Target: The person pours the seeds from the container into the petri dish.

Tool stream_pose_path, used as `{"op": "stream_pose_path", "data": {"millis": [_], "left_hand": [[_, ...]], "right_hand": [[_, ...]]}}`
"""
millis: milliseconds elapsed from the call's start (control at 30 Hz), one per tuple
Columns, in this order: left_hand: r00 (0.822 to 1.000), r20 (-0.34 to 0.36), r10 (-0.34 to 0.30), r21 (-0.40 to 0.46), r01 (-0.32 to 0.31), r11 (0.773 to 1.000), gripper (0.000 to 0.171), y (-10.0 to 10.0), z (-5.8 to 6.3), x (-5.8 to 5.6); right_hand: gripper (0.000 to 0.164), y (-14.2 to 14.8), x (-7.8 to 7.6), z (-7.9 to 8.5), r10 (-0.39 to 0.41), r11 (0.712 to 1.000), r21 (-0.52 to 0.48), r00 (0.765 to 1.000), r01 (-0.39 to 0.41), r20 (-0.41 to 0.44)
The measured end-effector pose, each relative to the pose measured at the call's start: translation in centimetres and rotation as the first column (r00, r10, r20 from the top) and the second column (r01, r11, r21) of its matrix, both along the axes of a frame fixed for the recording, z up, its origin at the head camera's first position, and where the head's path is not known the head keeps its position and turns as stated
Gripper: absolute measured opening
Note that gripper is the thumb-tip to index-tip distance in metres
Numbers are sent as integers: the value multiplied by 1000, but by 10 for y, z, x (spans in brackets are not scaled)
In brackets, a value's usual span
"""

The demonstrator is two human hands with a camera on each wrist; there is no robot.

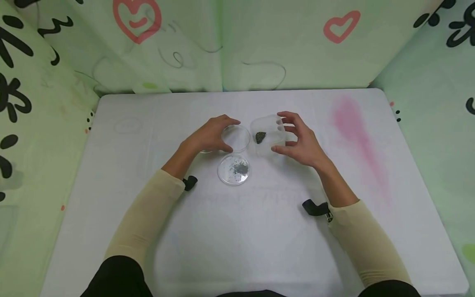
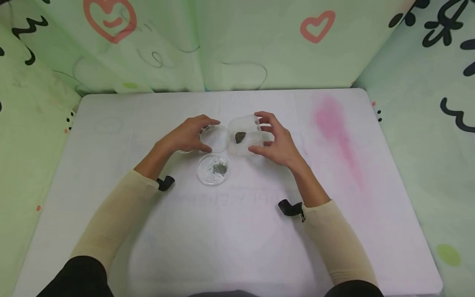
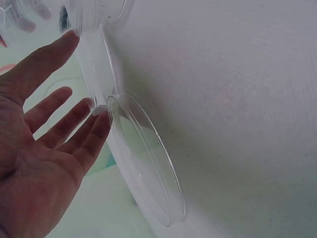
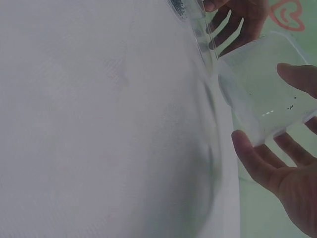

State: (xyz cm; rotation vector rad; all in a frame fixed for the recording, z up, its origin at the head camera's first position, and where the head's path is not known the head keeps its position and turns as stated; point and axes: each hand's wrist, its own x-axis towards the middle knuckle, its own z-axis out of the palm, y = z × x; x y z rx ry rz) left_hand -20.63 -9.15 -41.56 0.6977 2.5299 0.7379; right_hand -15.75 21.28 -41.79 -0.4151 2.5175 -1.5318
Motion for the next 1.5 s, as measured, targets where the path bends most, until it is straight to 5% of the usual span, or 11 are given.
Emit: {"op": "stream_pose_path", "data": {"millis": [867,1500], "left_hand": [[997,79,19,-70,-13,997,87,7,2,-8],[997,74,11,-76,-5,997,86,7,5,-9]], "right_hand": [[83,-1,-17,16,83,987,136,996,-79,-24],[76,-7,-25,26,133,975,187,990,-122,-45]]}}
